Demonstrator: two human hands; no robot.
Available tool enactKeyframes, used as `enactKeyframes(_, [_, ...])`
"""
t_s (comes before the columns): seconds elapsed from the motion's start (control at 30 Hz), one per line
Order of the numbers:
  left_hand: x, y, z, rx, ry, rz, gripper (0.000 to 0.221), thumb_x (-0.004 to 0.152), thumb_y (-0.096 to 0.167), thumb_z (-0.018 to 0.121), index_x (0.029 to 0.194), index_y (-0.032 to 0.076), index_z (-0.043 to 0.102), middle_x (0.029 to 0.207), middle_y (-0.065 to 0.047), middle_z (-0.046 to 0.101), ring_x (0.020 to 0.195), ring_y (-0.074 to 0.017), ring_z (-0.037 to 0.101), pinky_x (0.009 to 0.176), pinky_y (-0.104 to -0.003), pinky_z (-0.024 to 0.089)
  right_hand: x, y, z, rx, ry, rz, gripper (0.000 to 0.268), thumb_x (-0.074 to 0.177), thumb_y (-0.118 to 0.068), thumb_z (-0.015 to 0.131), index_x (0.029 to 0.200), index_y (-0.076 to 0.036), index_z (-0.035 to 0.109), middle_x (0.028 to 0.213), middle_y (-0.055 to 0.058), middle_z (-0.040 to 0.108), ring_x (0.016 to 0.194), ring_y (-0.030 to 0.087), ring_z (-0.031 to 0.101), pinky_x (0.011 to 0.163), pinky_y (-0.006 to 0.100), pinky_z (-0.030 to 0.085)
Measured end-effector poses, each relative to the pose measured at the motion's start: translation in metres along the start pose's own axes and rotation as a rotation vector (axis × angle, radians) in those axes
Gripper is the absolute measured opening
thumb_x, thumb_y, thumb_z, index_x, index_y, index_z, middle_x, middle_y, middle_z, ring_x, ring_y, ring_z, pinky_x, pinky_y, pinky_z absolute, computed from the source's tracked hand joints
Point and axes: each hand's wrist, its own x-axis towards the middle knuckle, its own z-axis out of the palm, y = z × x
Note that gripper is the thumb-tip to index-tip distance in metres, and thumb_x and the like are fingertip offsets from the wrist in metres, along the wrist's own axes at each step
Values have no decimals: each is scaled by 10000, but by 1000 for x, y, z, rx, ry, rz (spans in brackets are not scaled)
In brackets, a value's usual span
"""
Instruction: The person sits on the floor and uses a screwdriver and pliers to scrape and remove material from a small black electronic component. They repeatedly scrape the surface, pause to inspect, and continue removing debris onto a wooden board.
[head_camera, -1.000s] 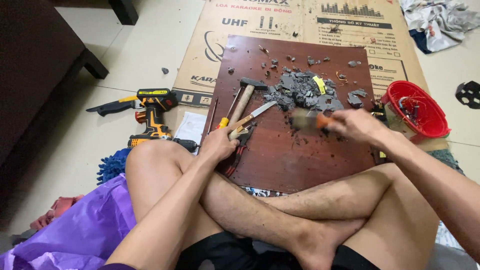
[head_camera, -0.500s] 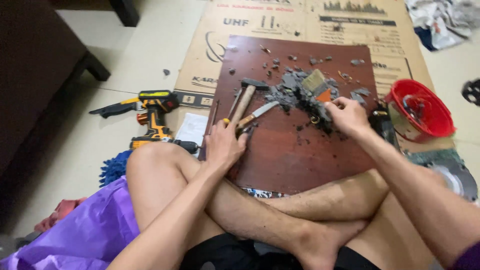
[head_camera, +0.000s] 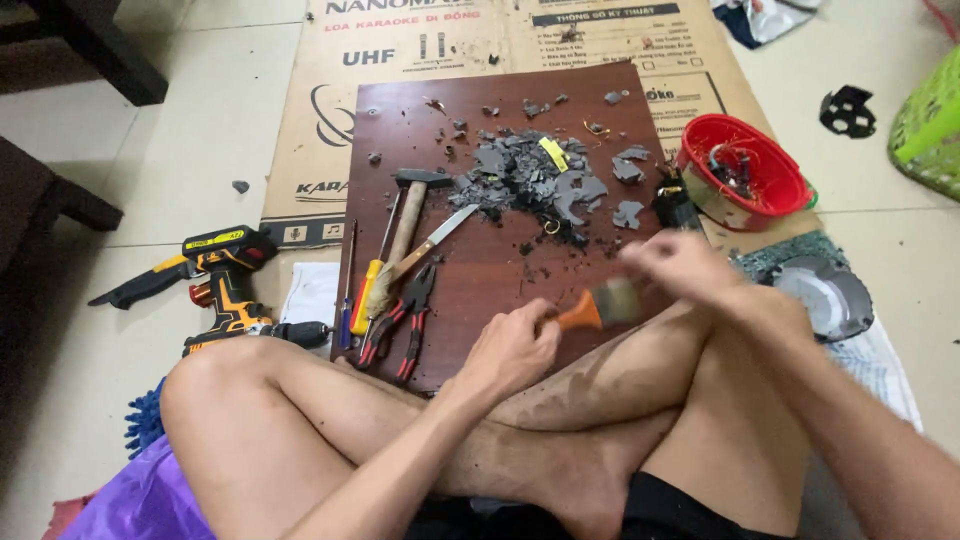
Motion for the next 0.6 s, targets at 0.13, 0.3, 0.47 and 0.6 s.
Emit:
enactKeyframes(0.13, [34, -9, -8, 196, -67, 76, 396, 986, 371, 592, 1311, 182, 719, 1206, -248, 759, 1191, -483, 690, 1019, -584, 557, 106, 110, -30, -325, 318, 48, 573, 927, -644, 707, 1268, -185, 744, 1098, 75, 812, 1143, 326, 725, 949, 510, 571])
enactKeyframes(0.3, [116, -39, -55, 278, 377, -88, 380, 1062, 307, 504, 1264, 60, 710, 1156, -319, 750, 1168, -502, 700, 1016, -600, 562, 175, 190, 0, -468, -1, 136, 894, 745, -773, 736, 1478, -274, 621, 1299, 172, 768, 1298, 343, 678, 1102, 498, 534])
enactKeyframes(0.47, [100, 1, -27, 301, 333, 51, 322, 1037, 418, 534, 1224, 247, 732, 1055, -213, 783, 1083, -448, 737, 913, -571, 599, 136, 144, -20, -359, 115, 238, 641, 876, -547, 714, 1298, -64, 741, 1238, 248, 776, 1230, 393, 708, 1027, 525, 563])
enactKeyframes(0.6, [99, 22, 9, 327, -124, 208, 316, 974, 382, 624, 1186, 194, 762, 1163, -193, 788, 1181, -473, 695, 1022, -588, 560, 122, 137, -25, -224, 295, 251, 629, 993, -527, 664, 1367, -21, 640, 1293, 292, 714, 1268, 441, 656, 1048, 564, 521])
